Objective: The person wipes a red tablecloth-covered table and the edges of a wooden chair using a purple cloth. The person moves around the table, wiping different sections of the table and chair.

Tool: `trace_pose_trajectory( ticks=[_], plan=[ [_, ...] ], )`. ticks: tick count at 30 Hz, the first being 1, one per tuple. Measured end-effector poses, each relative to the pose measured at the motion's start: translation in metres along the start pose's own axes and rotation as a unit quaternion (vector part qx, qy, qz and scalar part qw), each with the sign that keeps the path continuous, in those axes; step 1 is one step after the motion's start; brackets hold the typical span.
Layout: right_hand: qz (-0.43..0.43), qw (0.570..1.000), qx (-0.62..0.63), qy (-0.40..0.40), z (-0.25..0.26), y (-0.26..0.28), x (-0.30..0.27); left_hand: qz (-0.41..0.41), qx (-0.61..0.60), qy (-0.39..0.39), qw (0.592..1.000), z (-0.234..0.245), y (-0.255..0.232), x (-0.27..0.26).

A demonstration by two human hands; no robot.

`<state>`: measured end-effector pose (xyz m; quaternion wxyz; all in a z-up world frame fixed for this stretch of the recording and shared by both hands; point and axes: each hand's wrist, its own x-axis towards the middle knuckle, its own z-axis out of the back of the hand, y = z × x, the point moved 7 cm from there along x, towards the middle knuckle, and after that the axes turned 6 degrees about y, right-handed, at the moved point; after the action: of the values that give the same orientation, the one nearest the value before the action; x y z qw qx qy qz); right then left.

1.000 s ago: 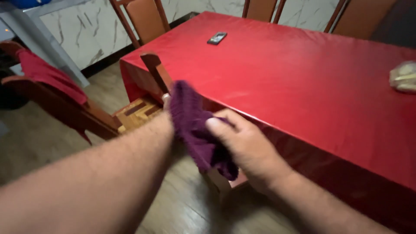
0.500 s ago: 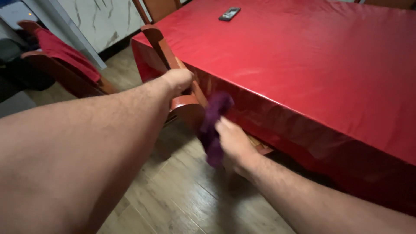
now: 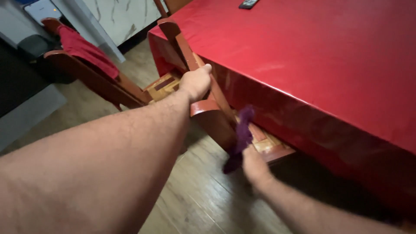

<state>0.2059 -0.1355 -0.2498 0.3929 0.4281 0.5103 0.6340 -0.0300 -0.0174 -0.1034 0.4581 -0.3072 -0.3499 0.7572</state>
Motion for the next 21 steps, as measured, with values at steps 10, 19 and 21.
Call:
trace_pose_trajectory(
  ticks=[10, 19, 21],
  plan=[
    [-0.507, 0.678, 0.53, -0.048, -0.052, 0.016, 0.019, 0.014, 0.0, -0.017, 1.0, 0.005, -0.015, -0.02],
    [-0.416, 0.694, 0.557, 0.185, -0.026, 0.205, 0.006, 0.045, -0.007, -0.026, 0.999, 0.01, -0.006, -0.014],
    [-0.401, 0.729, 0.518, 0.197, -0.02, 0.227, -0.001, 0.037, -0.035, -0.017, 0.999, 0.006, -0.001, -0.003]
  ],
)
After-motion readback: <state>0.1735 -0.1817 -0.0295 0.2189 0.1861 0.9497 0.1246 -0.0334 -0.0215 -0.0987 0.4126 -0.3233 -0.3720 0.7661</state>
